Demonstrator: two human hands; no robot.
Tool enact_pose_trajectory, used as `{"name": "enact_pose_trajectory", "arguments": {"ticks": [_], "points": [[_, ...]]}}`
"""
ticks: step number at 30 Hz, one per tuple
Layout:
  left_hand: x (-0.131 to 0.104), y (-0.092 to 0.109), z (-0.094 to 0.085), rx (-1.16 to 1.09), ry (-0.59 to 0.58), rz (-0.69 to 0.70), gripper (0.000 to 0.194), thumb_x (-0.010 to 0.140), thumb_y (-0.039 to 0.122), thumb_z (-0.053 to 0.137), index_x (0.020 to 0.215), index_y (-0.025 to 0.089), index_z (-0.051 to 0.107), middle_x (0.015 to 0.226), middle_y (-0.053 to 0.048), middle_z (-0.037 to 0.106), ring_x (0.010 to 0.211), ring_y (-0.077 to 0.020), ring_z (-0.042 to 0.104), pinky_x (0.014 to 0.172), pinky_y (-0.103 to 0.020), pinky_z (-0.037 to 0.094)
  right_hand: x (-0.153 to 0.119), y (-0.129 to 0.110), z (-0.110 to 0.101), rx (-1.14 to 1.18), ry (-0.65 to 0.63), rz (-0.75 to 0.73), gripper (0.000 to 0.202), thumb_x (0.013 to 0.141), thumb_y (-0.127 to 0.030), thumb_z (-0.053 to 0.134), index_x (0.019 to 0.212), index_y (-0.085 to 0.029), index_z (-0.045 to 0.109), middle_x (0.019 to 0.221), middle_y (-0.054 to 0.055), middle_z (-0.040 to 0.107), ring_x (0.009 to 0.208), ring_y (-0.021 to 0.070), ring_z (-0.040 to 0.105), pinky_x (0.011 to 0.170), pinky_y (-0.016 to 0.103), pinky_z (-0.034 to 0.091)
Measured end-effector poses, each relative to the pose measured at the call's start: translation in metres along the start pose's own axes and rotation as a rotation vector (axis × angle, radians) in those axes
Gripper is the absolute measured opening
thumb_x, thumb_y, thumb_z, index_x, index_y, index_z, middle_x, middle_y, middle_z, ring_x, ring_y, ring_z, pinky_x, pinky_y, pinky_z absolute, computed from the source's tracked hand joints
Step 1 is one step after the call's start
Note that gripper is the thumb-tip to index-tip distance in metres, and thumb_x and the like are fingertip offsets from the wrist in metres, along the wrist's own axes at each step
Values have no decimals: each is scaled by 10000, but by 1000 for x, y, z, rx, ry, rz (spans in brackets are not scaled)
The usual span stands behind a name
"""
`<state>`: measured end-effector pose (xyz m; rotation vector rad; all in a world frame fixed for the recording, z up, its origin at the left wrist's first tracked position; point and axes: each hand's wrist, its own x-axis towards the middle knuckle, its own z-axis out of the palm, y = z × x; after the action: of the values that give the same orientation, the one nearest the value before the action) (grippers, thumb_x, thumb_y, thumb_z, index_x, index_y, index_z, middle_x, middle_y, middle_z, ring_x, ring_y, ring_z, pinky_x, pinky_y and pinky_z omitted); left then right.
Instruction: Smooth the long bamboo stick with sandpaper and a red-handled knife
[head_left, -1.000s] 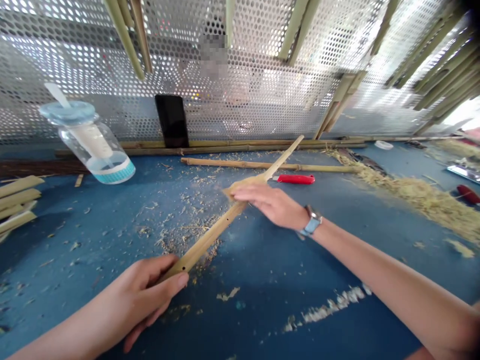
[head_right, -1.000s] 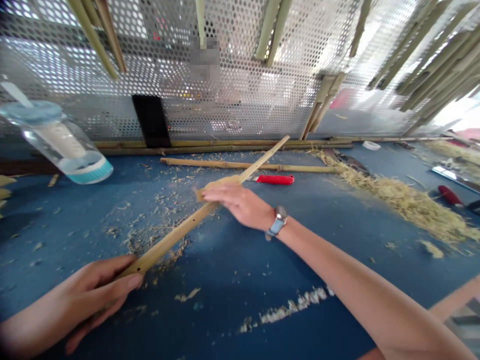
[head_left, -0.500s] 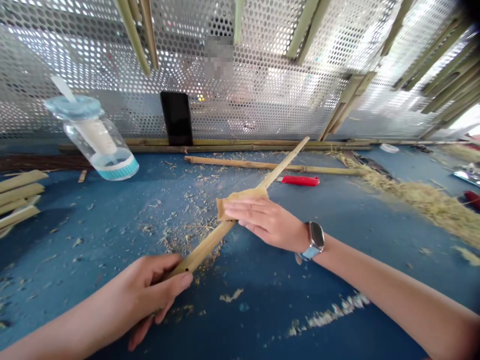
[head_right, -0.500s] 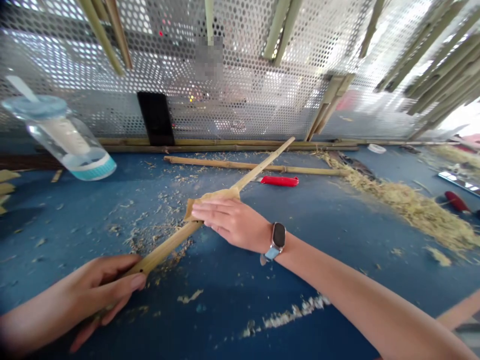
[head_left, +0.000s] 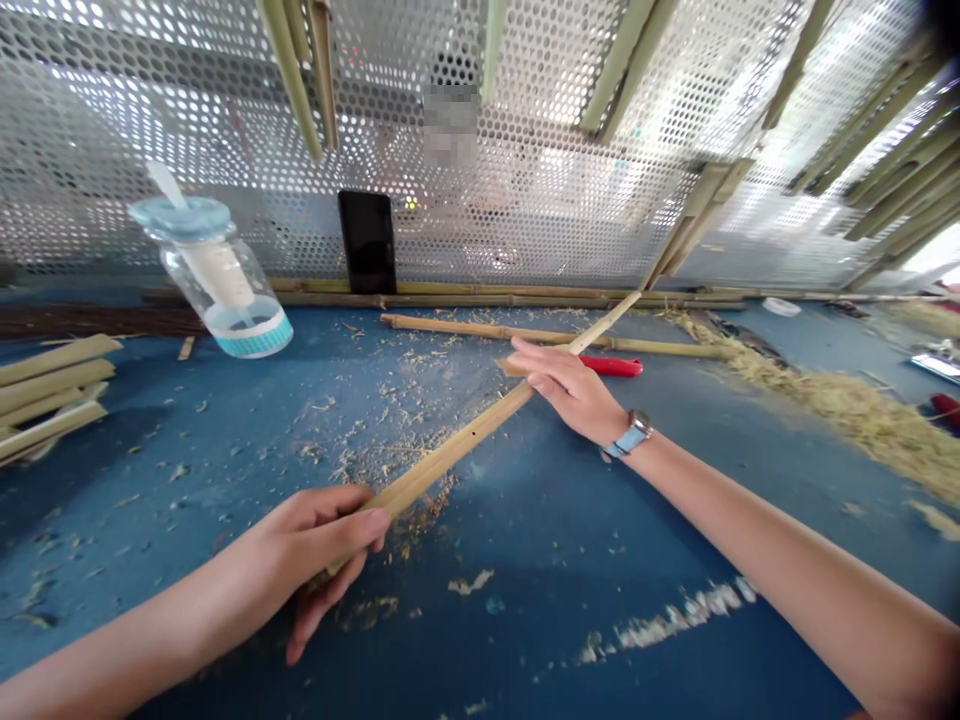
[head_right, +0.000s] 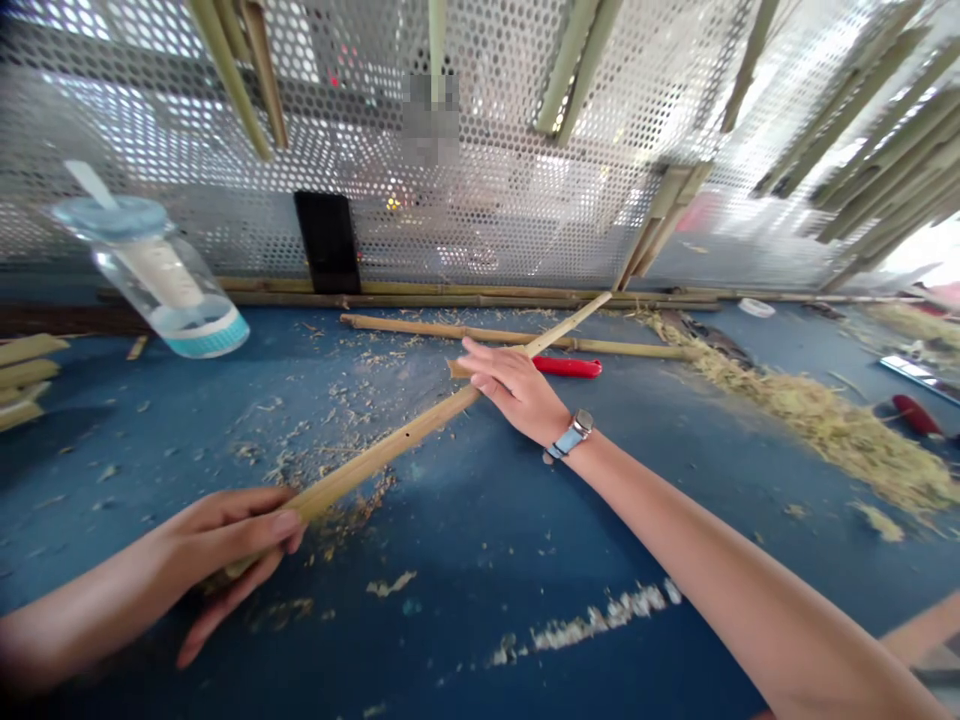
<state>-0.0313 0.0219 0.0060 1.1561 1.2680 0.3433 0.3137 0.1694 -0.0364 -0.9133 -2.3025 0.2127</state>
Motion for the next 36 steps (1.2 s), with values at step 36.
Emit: {"name": "enact_pose_trajectory", "arguments": {"ticks": [36], "points": [[3,-9,-7,-194,-38,119,491,839,670,668,954,192,648,442,137,409,284,-43,226,247,-185,405,-7,42,-49,-138,-219,137,476,1040,-252,475,1497,-312,597,1562,13,562,1511,267,441,1267,595,344]]}}
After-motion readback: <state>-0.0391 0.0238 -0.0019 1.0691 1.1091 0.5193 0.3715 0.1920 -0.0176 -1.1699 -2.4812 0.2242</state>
